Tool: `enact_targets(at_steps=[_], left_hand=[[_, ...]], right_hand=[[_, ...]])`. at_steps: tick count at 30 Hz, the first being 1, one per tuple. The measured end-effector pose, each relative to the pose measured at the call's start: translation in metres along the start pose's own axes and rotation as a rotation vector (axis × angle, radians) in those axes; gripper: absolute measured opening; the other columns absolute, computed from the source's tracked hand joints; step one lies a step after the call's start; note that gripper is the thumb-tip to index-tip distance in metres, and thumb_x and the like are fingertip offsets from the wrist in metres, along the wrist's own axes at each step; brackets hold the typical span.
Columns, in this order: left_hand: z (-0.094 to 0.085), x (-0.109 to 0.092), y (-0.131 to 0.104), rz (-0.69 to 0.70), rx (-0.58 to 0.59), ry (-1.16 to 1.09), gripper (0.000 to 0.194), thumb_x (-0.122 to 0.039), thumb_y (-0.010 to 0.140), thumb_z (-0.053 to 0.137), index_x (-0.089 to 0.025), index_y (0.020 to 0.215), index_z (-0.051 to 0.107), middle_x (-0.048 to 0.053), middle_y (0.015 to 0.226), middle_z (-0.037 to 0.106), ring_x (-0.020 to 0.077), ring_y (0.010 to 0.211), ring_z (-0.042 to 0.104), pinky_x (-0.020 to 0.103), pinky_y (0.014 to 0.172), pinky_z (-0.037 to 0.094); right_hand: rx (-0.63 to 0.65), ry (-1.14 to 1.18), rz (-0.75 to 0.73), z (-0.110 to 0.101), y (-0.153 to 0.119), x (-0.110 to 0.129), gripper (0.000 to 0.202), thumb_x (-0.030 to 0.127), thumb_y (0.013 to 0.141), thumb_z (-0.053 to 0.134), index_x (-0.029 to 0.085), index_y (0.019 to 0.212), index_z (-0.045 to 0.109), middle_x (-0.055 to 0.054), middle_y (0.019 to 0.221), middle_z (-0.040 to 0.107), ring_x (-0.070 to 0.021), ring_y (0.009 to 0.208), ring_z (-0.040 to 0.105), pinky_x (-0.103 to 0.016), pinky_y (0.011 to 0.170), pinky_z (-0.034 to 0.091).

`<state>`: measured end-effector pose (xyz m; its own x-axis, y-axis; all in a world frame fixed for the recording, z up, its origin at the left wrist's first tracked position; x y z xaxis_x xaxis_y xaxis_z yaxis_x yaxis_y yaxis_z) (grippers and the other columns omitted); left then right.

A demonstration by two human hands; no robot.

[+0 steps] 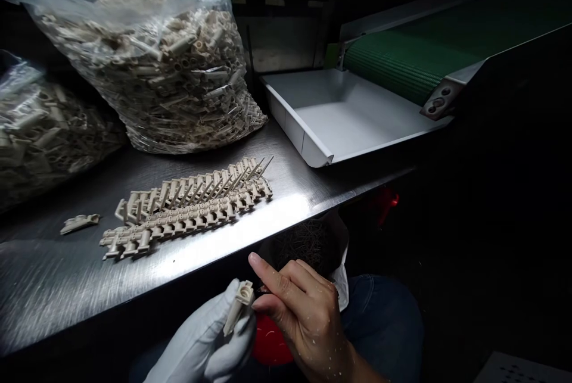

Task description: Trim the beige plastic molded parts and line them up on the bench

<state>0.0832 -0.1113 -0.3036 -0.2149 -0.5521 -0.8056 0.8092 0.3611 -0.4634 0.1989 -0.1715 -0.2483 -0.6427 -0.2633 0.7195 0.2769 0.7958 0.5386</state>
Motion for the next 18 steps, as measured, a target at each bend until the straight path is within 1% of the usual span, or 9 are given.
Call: enact_targets(at_steps=[2,4,6,8,11,13,15,17,18], left_hand=[[0.007,0.008,0.003,-0.073,0.172,-0.107,0.049,-0.062,0.105,0.037,-0.025,0.073,0.040,-0.013,0.041,0.024,0.0070,0.036,0.019,0.020,0.039,0.018],[0.011,0.013,0.004,-0.104,0.316,-0.196,0.050,-0.057,0.105,0.045,-0.025,0.067,0.038,-0.013,0.039,0.025,0.0049,0.034,0.020,0.020,0.038,0.016],[0.010,0.016,0.005,-0.124,0.377,-0.236,0.053,-0.053,0.104,0.050,-0.024,0.062,0.037,-0.012,0.039,0.025,0.0042,0.034,0.020,0.021,0.037,0.016],[0.009,0.018,0.006,-0.163,0.371,-0.271,0.050,-0.050,0.099,0.061,-0.023,0.063,0.041,-0.013,0.040,0.025,0.0038,0.035,0.019,0.021,0.038,0.015],[0.006,0.018,0.008,-0.170,0.275,-0.283,0.045,-0.047,0.089,0.078,-0.022,0.069,0.045,-0.013,0.046,0.031,0.0028,0.038,0.020,0.019,0.040,0.016],[0.008,0.017,0.007,-0.149,0.256,-0.296,0.051,-0.060,0.090,0.072,-0.022,0.069,0.045,-0.013,0.044,0.032,0.0034,0.037,0.022,0.020,0.039,0.016],[0.008,0.014,0.006,-0.107,0.226,-0.276,0.061,-0.075,0.093,0.055,-0.023,0.063,0.045,-0.011,0.039,0.030,0.0049,0.035,0.024,0.022,0.039,0.017],[0.004,0.008,0.005,-0.036,0.136,-0.169,0.069,-0.077,0.097,0.042,-0.021,0.057,0.045,-0.008,0.038,0.035,0.0054,0.037,0.029,0.023,0.043,0.019],[0.000,0.003,0.004,-0.008,0.073,-0.101,0.068,-0.074,0.099,0.041,-0.020,0.058,0.047,-0.006,0.040,0.041,0.0052,0.039,0.031,0.023,0.045,0.019]], right_hand=[[0.015,-0.012,-0.004,0.001,0.002,0.000,0.041,0.035,0.111,0.053,0.023,0.148,0.061,0.000,0.074,0.056,-0.0136,0.067,0.056,-0.026,0.060,0.046],[0.033,-0.030,-0.018,0.002,0.002,0.000,0.041,0.035,0.110,0.054,0.023,0.148,0.061,0.000,0.075,0.058,-0.0142,0.068,0.057,-0.026,0.061,0.047],[0.042,-0.064,-0.030,0.003,0.001,0.001,0.042,0.035,0.110,0.054,0.022,0.149,0.060,-0.001,0.075,0.060,-0.0151,0.070,0.057,-0.027,0.062,0.048],[0.050,-0.105,-0.038,0.004,0.000,0.001,0.043,0.035,0.110,0.054,0.021,0.149,0.060,-0.001,0.075,0.060,-0.0156,0.069,0.057,-0.028,0.061,0.047],[0.069,-0.130,-0.043,0.005,-0.001,0.001,0.037,0.030,0.111,0.053,0.020,0.145,0.064,-0.001,0.074,0.061,-0.0151,0.068,0.057,-0.027,0.060,0.046],[0.073,-0.096,-0.024,0.005,-0.001,-0.001,0.035,0.030,0.111,0.051,0.022,0.143,0.065,0.000,0.073,0.060,-0.0137,0.066,0.058,-0.025,0.060,0.046],[0.078,-0.047,0.048,0.003,-0.001,-0.008,0.040,0.039,0.110,0.052,0.024,0.147,0.060,0.001,0.076,0.061,-0.0127,0.067,0.060,-0.023,0.061,0.049],[0.087,-0.039,0.162,0.000,-0.001,-0.017,0.044,0.044,0.108,0.057,0.025,0.148,0.056,0.001,0.085,0.066,-0.0130,0.074,0.066,-0.022,0.066,0.054],[0.101,-0.055,0.201,-0.002,-0.001,-0.019,0.040,0.041,0.108,0.057,0.025,0.145,0.056,-0.001,0.092,0.069,-0.0136,0.080,0.068,-0.022,0.071,0.055]])
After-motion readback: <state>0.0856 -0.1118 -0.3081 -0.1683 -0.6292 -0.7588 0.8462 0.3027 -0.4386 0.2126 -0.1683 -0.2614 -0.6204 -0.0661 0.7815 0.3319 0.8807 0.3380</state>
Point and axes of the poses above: each hand's wrist, its own y-axis towards the middle knuckle, its own z-axis out of the palm, x = y × z, the point moved 7 cm from there along y, towards the middle knuckle
